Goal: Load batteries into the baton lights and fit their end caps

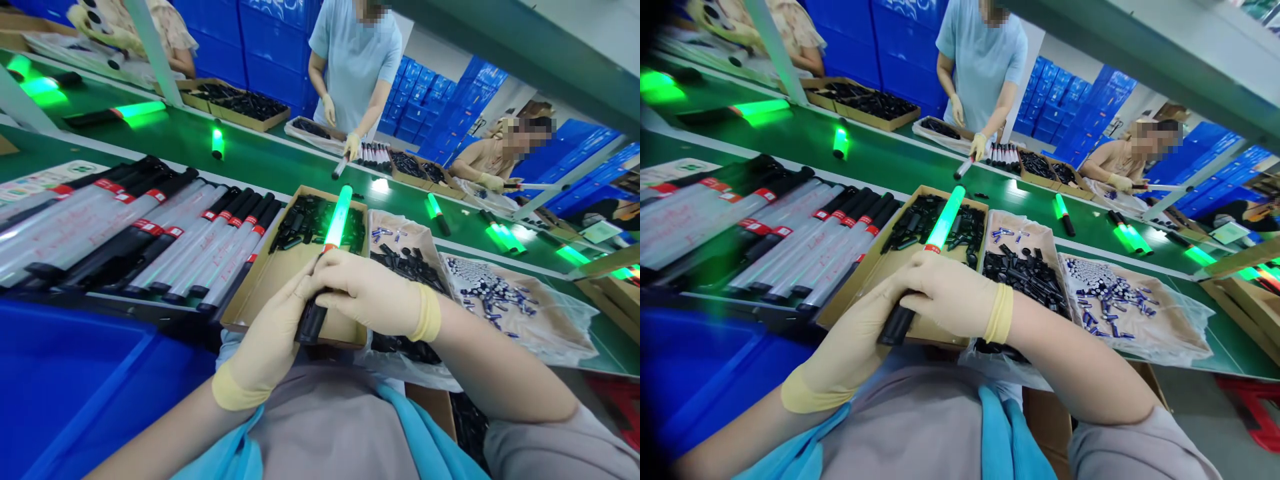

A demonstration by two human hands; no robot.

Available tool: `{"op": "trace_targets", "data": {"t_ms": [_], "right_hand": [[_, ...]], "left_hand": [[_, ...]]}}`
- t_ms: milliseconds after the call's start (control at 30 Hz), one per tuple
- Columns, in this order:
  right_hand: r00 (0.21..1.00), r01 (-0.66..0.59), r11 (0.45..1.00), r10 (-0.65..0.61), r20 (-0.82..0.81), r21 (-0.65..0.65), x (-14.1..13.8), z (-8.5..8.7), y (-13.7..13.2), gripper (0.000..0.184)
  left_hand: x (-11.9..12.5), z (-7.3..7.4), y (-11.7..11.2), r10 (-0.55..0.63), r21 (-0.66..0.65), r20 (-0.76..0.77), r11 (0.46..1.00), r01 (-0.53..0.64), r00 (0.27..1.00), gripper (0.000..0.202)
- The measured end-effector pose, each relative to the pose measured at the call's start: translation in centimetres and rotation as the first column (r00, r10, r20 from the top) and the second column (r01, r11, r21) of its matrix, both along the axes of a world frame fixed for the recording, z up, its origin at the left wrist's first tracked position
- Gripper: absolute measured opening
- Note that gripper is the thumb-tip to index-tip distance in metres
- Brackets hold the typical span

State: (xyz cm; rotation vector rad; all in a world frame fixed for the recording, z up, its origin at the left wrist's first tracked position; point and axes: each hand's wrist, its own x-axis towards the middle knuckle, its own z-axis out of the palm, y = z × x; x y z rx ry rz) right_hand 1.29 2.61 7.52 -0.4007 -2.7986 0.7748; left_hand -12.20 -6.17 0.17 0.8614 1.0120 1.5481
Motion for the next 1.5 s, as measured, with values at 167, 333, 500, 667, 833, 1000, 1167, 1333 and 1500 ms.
{"op": "trace_targets", "data": {"t_ms": [167,333,500,667,833,1000,1167,1333,1500], "right_hand": [[0.955,0.223,0.974,-0.226,-0.193,-0.036,0.1,-3.0,-1.1,0.031],[0.893,0.314,0.948,-0.278,-0.355,0.047,1.5,-4.1,-1.8,0.03],[0.984,0.095,0.919,-0.027,-0.179,0.383,1.9,-3.3,-3.0,0.014],[0.997,-0.072,0.759,0.051,0.051,0.648,-1.3,-5.2,-2.3,0.025],[0.995,0.08,0.786,-0.099,-0.003,0.613,-3.6,-6.6,5.2,0.027],[0.843,0.487,0.768,-0.538,0.006,0.416,-2.7,-6.3,17.8,0.035],[0.714,0.618,0.679,-0.695,0.078,0.397,-1.2,-7.4,26.6,0.028],[0.633,0.679,0.618,-0.766,0.11,0.397,-1.5,-8.1,28.1,0.042],[0.691,0.605,0.705,-0.696,0.196,0.369,-4.7,-9.3,23.2,0.048]], "left_hand": [[0.4,-0.3,0.0,0.049,-0.027,0.041,0.998,-0.048,0.998,0.031],[0.4,-0.7,0.4,-0.14,-0.035,0.138,0.989,0.146,0.98,0.035],[-0.6,-0.6,1.1,-0.096,-0.153,0.199,0.98,0.128,0.975,0.024],[-2.0,-0.6,2.7,-0.036,-0.236,0.38,0.962,0.135,0.924,0.045],[-4.5,-0.8,3.5,-0.013,-0.112,0.373,0.992,0.059,0.928,0.065],[-6.4,-2.4,3.2,0.118,-0.152,0.258,0.985,-0.08,0.959,0.06],[-7.1,-4.6,2.8,0.147,-0.186,0.101,0.974,-0.126,0.984,0.056],[-9.9,-4.4,3.0,0.029,-0.213,-0.397,0.969,-0.123,0.917,0.053],[-10.8,-0.9,11.5,-0.163,-0.164,-0.957,0.986,0.017,0.24,0.053]]}}
